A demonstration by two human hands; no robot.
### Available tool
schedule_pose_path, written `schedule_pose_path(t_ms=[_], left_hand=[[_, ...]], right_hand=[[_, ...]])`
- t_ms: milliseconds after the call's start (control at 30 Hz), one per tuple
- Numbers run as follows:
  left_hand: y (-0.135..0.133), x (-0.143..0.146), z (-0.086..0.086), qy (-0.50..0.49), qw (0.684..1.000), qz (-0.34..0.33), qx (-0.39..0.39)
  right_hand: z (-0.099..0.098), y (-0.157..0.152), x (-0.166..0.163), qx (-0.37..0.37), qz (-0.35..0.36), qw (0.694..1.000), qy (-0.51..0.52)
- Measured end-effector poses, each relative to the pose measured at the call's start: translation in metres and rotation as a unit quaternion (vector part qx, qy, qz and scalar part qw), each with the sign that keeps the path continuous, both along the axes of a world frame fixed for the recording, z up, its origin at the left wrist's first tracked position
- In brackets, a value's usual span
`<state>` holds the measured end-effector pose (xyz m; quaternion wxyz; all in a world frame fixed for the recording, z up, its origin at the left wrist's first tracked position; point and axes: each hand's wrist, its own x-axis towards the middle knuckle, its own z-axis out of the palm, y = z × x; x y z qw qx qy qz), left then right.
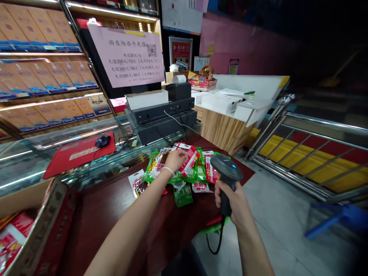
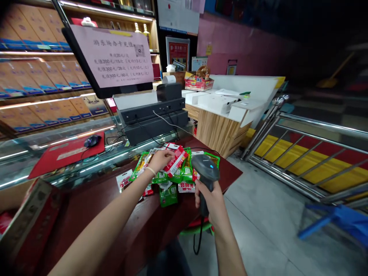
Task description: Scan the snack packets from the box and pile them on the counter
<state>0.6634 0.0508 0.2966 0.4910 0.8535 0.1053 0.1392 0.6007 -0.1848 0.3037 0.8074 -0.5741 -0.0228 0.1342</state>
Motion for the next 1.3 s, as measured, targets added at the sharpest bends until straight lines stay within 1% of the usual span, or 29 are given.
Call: schedule_pose_path(t_ms=[67, 100, 200, 300, 367, 433, 533, 600, 667, 733, 800, 933, 1000, 1067, 1133, 1200, 1300], left_hand=[[-0.017, 0.005, -0.002, -0.004, 0.999, -0.037, 0.016], [-0.026, 0.007, -0.003, -0.012, 0.999, -0.044, 0.021], [-0.047, 0.014, -0.011, -0.047, 0.998, -0.037, 0.014], [-0.058, 0.016, -0.018, -0.063, 0.997, -0.043, 0.002], [-0.06, 0.016, -0.018, -0.069, 0.996, -0.05, 0.0], [-0.06, 0.013, -0.015, -0.085, 0.995, -0.055, -0.014], [-0.057, 0.004, -0.006, -0.114, 0.991, -0.044, -0.048], [-0.053, -0.007, 0.002, -0.128, 0.989, -0.03, -0.061], [-0.046, -0.024, 0.012, -0.141, 0.988, -0.011, -0.065], [-0.035, -0.047, 0.025, -0.157, 0.986, 0.012, -0.061], [-0.021, -0.078, 0.041, -0.179, 0.982, 0.036, -0.055], [0.01, -0.151, 0.073, -0.227, 0.969, 0.09, -0.024], [0.028, -0.19, 0.084, -0.241, 0.962, 0.123, -0.01], [0.049, -0.228, 0.091, -0.242, 0.957, 0.155, 0.029], [0.074, -0.266, 0.093, -0.222, 0.952, 0.186, 0.096], [0.103, -0.304, 0.093, -0.185, 0.944, 0.22, 0.162], [0.149, -0.36, 0.089, -0.105, 0.932, 0.267, 0.219]], right_hand=[[-0.001, -0.007, 0.002, 0.005, -0.018, 1.0, 0.003], [-0.002, -0.01, 0.002, 0.008, -0.025, 1.0, 0.003], [-0.003, -0.017, 0.004, 0.02, -0.032, 0.999, 0.004], [-0.004, -0.023, 0.006, 0.022, -0.023, 0.999, 0.009], [-0.005, -0.025, 0.006, 0.019, -0.016, 1.0, 0.01], [-0.006, -0.025, 0.007, 0.018, -0.011, 1.0, 0.008], [-0.007, -0.023, 0.007, 0.017, -0.006, 1.0, 0.002], [-0.006, -0.02, 0.006, 0.011, -0.001, 1.0, -0.002], [-0.004, -0.015, 0.004, 0.005, 0.009, 1.0, -0.002], [0.001, -0.006, 0.001, 0.001, 0.026, 1.0, -0.002], [0.007, 0.006, -0.003, -0.002, 0.057, 0.998, -0.006], [0.02, 0.042, -0.015, -0.008, 0.139, 0.99, -0.028], [0.024, 0.065, -0.023, -0.015, 0.181, 0.982, -0.04], [0.027, 0.09, -0.034, -0.03, 0.222, 0.973, -0.05], [0.029, 0.116, -0.047, -0.043, 0.253, 0.965, -0.05], [0.031, 0.14, -0.062, -0.054, 0.284, 0.956, -0.047], [0.036, 0.173, -0.086, -0.064, 0.335, 0.937, -0.071]])
